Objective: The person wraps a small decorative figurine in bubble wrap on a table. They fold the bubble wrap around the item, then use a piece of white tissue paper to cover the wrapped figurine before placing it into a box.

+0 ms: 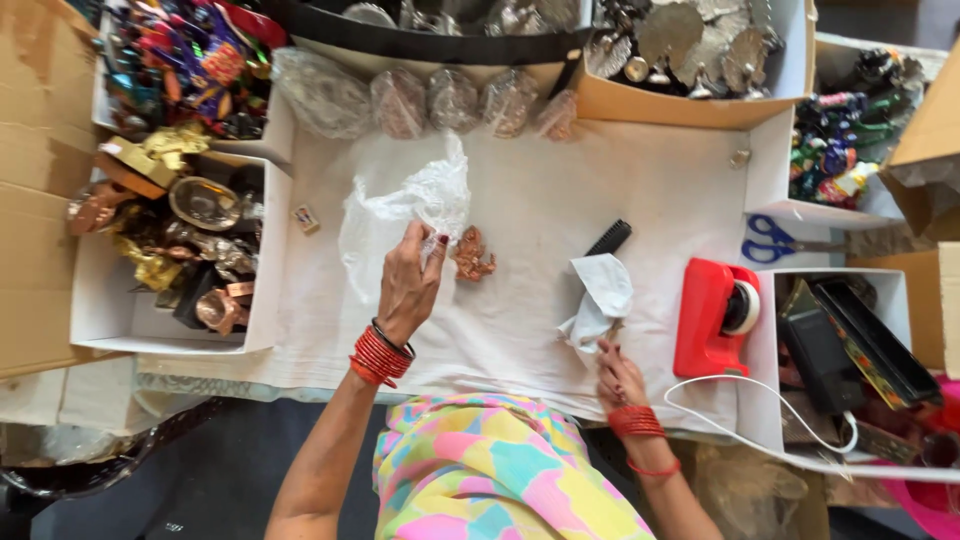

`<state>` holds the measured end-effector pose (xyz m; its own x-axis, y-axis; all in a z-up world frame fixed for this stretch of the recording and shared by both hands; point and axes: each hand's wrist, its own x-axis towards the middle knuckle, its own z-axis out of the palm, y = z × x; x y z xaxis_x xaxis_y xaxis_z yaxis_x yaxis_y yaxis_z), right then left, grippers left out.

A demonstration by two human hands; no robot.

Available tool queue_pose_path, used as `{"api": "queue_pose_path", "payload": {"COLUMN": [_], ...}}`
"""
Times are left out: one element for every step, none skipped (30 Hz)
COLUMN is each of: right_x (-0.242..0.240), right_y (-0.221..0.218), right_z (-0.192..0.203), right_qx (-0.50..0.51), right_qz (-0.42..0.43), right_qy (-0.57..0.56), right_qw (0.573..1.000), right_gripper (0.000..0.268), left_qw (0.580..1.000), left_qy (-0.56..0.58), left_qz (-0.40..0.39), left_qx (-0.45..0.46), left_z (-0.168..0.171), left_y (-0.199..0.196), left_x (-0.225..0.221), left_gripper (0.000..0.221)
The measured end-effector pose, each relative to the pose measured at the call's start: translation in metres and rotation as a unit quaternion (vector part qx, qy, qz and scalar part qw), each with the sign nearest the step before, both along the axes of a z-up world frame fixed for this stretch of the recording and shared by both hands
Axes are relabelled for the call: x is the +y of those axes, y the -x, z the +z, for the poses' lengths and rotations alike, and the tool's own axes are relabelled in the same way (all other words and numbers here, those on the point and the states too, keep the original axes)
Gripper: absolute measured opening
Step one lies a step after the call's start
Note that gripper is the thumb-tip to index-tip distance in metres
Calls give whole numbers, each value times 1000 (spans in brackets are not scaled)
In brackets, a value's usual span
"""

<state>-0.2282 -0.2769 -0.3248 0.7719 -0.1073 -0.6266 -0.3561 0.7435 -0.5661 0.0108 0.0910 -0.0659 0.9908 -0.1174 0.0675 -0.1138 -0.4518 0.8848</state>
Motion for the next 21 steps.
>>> {"api": "queue_pose_path", "payload": {"right_x": [16, 40, 65, 89, 106, 124, 142, 151, 162, 173, 185, 196, 207, 216, 224, 230, 225, 220, 212, 210, 207], "right_y": [-19, -46, -69, -92, -113, -133, -155, -166, -175, -184, -188, -191, -195, -189, -182, -176, -186, -196, -203, -212, -223], "right_z": [4, 34, 66, 97, 126, 155, 185, 184, 183, 183, 179, 175, 171, 180, 189, 197, 192, 186, 180, 189, 198], "right_qx": [-84, -88, -177, -262, -263, -261, -261, -265, -217, -169, -172, -228, -283, -287, -355, -397, -400, -378, -351, -351, -372], "right_qz": [1, 6, 56, 105, 109, 118, 128, 134, 104, 73, 81, 86, 89, 97, 184, 253, 254, 264, 272, 272, 245], "right_qy": [-197, -200, -306, -406, -408, -387, -364, -366, -352, -336, -338, -269, -197, -198, 61, 315, 316, 357, 398, 400, 408], "right_qw": [977, 976, 934, 869, 867, 876, 885, 882, 905, 924, 922, 932, 934, 932, 915, 824, 822, 812, 803, 802, 797], "right_gripper": [34, 34, 44, 61, 61, 67, 74, 74, 74, 78, 78, 75, 81, 81, 83, 88, 88, 89, 90, 90, 89], "left_qw": [1000, 1000, 1000, 999, 999, 998, 994, 993, 987, 957, 957, 879, 762, 762, 741, 718, 719, 781, 834, 833, 893], "left_qy": [13, 11, 11, 11, 10, -7, -24, -25, 115, 254, 254, 429, 587, 590, 604, 617, 619, 571, 518, 519, 431], "left_qz": [12, 16, 22, 28, 32, 55, 78, 83, 107, 127, 132, 162, 183, 184, 176, 167, 166, 148, 129, 128, 81], "left_qx": [21, 17, 19, 22, 18, -29, -78, -84, -10, 63, 56, 132, 202, 193, 234, 275, 271, 205, 141, 141, 102], "left_z": [3, 1, -2, -5, -24, -43, -61, -78, -95, -111, -124, -137, -150, -126, -102, -78, -98, -118, -139, -129, -119], "left_y": [-1, -1, 1, 2, 7, 12, 15, 17, 20, 21, 16, 11, 4, -5, -12, -19, -24, -30, -32, -36, -42], "left_x": [0, 1, 2, 2, 0, -3, -6, -15, -23, -30, -40, -49, -59, -56, -54, -53, -64, -75, -89, -91, -94], "left_gripper": [17, 17, 17, 17, 17, 16, 16, 16, 19, 21, 21, 21, 22, 22, 28, 38, 38, 44, 51, 51, 52]}}
